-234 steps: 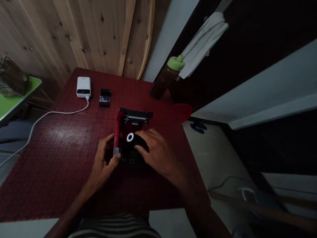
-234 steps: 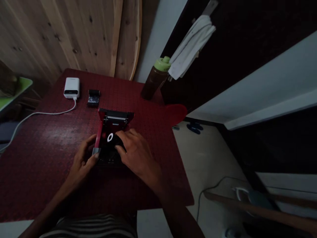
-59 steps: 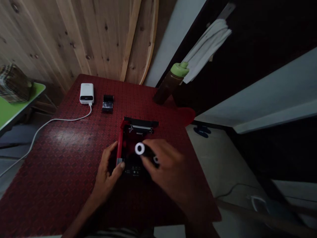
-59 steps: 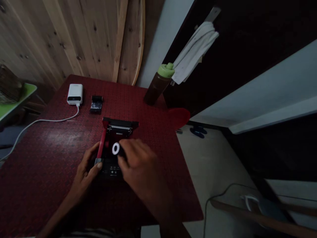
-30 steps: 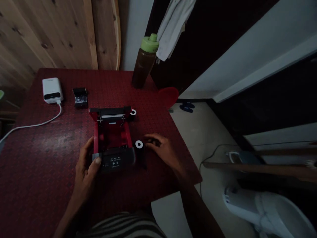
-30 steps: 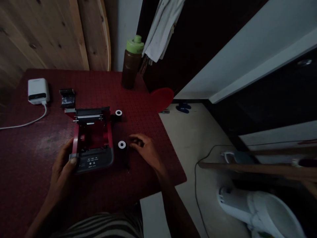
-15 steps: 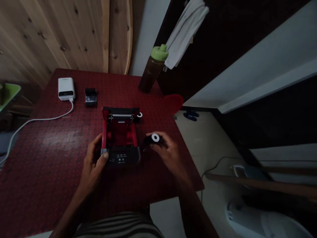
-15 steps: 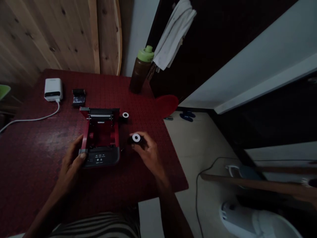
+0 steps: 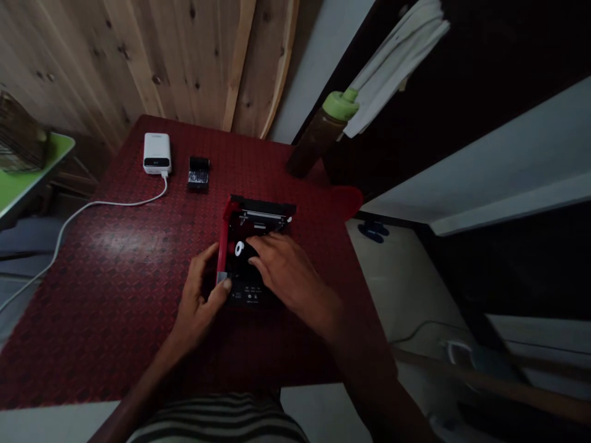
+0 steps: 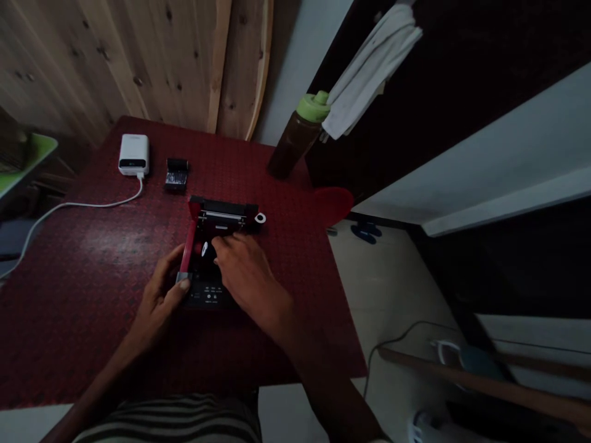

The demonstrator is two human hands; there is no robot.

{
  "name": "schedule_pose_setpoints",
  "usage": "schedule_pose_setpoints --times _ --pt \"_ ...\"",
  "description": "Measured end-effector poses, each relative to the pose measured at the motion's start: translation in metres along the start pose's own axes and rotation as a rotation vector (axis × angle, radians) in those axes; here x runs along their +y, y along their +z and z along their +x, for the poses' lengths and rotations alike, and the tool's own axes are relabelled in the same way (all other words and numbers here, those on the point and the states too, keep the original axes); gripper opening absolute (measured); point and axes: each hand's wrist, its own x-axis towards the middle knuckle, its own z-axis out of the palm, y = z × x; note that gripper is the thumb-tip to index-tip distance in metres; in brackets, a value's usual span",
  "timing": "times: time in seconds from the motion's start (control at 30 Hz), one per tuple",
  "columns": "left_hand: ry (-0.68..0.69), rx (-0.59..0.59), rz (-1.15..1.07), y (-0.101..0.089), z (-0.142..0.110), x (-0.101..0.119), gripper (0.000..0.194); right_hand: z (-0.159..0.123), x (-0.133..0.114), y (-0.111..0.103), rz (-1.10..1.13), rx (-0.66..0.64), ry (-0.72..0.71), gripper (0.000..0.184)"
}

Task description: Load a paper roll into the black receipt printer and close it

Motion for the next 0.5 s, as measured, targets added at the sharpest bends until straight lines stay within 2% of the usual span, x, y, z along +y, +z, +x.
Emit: schedule_pose_setpoints --times 0.13,0.23,0.4,0.5 --pt "0.008 -0.002 0.022 0.0 -0.001 0.001 0.063 0.01 -0.006 0.004 -0.118 -0.076 0.068 0.03" --pt "0.004 -0.007 0.019 0.0 -0.001 0.002 0.062 0.018 0.001 0.011 -0.115 -0.116 0.07 0.028" --pt "0.006 -0.008 0.013 0.001 -0.001 0.001 0.062 0.022 0.012 0.024 -0.031 -0.057 0.056 0.029" --pt "0.0 -0.008 0.008 0.001 -0.001 0.001 0.063 0.014 0.014 0.019 0.092 -0.019 0.021 0.029"
